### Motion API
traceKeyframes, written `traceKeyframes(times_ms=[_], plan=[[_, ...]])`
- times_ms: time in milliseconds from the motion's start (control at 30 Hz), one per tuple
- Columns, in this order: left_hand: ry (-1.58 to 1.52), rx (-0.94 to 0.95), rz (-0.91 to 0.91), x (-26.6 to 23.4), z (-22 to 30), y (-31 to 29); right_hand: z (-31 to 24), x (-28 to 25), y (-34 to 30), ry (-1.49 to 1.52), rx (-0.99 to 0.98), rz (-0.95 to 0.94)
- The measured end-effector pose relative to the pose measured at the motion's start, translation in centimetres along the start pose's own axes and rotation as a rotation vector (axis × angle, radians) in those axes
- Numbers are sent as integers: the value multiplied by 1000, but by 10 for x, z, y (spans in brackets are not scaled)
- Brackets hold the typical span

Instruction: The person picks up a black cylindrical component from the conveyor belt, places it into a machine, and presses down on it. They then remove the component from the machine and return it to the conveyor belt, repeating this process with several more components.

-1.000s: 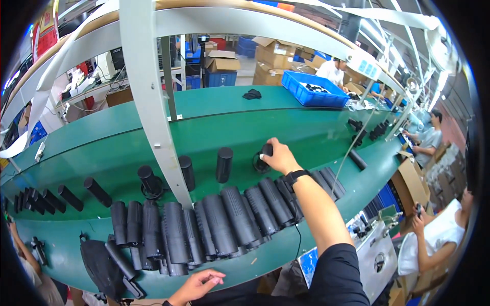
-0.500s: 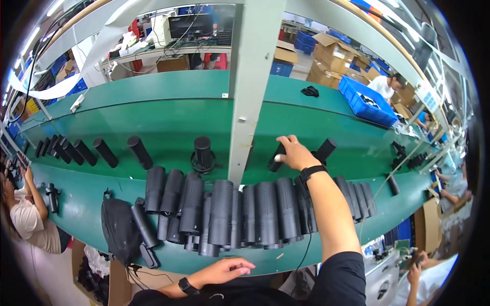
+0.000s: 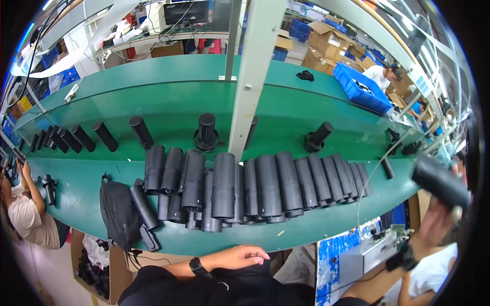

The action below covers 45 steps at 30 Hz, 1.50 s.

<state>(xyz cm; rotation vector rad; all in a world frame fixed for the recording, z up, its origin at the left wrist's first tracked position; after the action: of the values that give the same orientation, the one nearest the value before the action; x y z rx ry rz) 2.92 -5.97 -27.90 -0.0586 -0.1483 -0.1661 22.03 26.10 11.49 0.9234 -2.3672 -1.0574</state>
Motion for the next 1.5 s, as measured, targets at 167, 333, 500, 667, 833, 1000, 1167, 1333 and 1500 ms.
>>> traceKeyframes(times_ms=[167, 333, 500, 667, 833, 1000, 1167, 1333, 1500], plan=[[54, 8, -100, 28, 12, 24, 55, -1, -182, -40, 276, 195], [14, 43, -126, 60, 5, 68, 87, 25, -374, -23, 689, 377], [-128, -179, -410, 103, -24, 107, 82, 2, -471, 152, 876, 573], [-239, -86, -407, 126, -32, 117, 87, 3, -469, 244, 898, 647], [-198, -33, -278, 104, -24, 101, 96, 55, -421, 145, 977, 418], [-353, -73, -214, 88, -33, 86, 104, 84, -415, -37, 984, 260], [-369, -14, -142, 85, -36, 81, 90, 92, -408, 47, 808, 480], [-338, 22, -184, 85, -36, 85, 85, 78, -414, 48, 799, 472], [-361, -108, -305, 97, -20, 98, 82, 53, -429, 152, 755, 646]])
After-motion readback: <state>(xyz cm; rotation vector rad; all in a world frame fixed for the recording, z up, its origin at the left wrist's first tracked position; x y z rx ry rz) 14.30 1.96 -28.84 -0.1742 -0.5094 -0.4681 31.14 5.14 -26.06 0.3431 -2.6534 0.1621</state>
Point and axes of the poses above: each hand's wrist, its own y-axis towards the middle knuckle, its own x-axis out of the palm, z = x × y, the point moved 5 cm from there along y, towards the middle knuckle, and after that the axes turned 8 degrees about -z, right-handed, at the moved point
